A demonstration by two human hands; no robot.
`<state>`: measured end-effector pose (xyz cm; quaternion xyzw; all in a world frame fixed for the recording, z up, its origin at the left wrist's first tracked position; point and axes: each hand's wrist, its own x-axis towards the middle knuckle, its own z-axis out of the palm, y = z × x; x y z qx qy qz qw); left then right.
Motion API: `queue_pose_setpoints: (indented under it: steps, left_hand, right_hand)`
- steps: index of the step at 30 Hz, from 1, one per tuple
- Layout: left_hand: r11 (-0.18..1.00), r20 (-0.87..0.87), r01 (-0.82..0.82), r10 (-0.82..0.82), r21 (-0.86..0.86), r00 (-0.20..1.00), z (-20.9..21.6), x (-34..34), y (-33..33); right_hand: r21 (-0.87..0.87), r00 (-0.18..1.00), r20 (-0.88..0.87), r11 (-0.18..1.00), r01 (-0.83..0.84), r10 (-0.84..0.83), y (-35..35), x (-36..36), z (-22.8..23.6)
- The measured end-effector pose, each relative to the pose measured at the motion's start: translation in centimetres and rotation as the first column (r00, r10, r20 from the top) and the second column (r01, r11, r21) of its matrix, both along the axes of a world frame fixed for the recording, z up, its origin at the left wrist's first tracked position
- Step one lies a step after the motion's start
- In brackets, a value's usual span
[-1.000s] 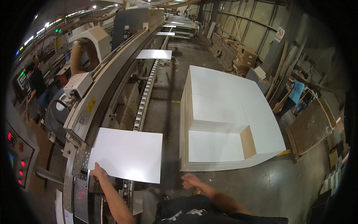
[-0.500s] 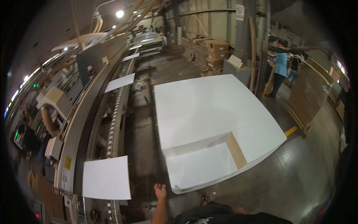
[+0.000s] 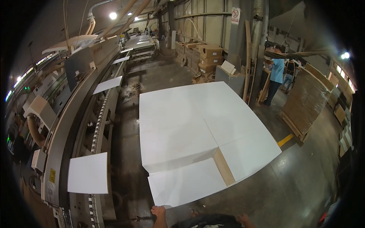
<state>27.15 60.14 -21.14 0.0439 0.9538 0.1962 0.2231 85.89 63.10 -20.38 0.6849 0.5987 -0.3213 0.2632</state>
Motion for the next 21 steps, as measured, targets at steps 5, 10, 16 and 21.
queue_pose_setpoints:
  steps: [5,10,16,21]
  left_hand:
    - [0.809,0.210,-0.587,0.577,-0.020,0.789,-0.2,3.3,-2.6]
    - [0.531,0.917,-0.786,0.042,0.316,0.397,-8.4,4.4,-3.7]
    - [0.542,0.940,-0.816,0.125,0.202,0.316,-8.5,3.2,-7.6]
    - [0.524,0.839,-0.778,0.199,0.346,0.507,-4.9,0.0,-13.5]
  right_hand:
    - [-0.230,0.825,0.082,0.816,-0.530,0.559,2.4,0.1,2.8]
    - [0.117,0.899,-0.424,0.977,0.176,-0.111,6.4,0.3,1.3]
    - [0.452,0.905,-0.425,0.868,0.206,0.007,14.0,-11.2,11.3]
    - [0.601,1.000,-0.012,0.799,-0.003,0.012,16.8,-19.1,11.2]
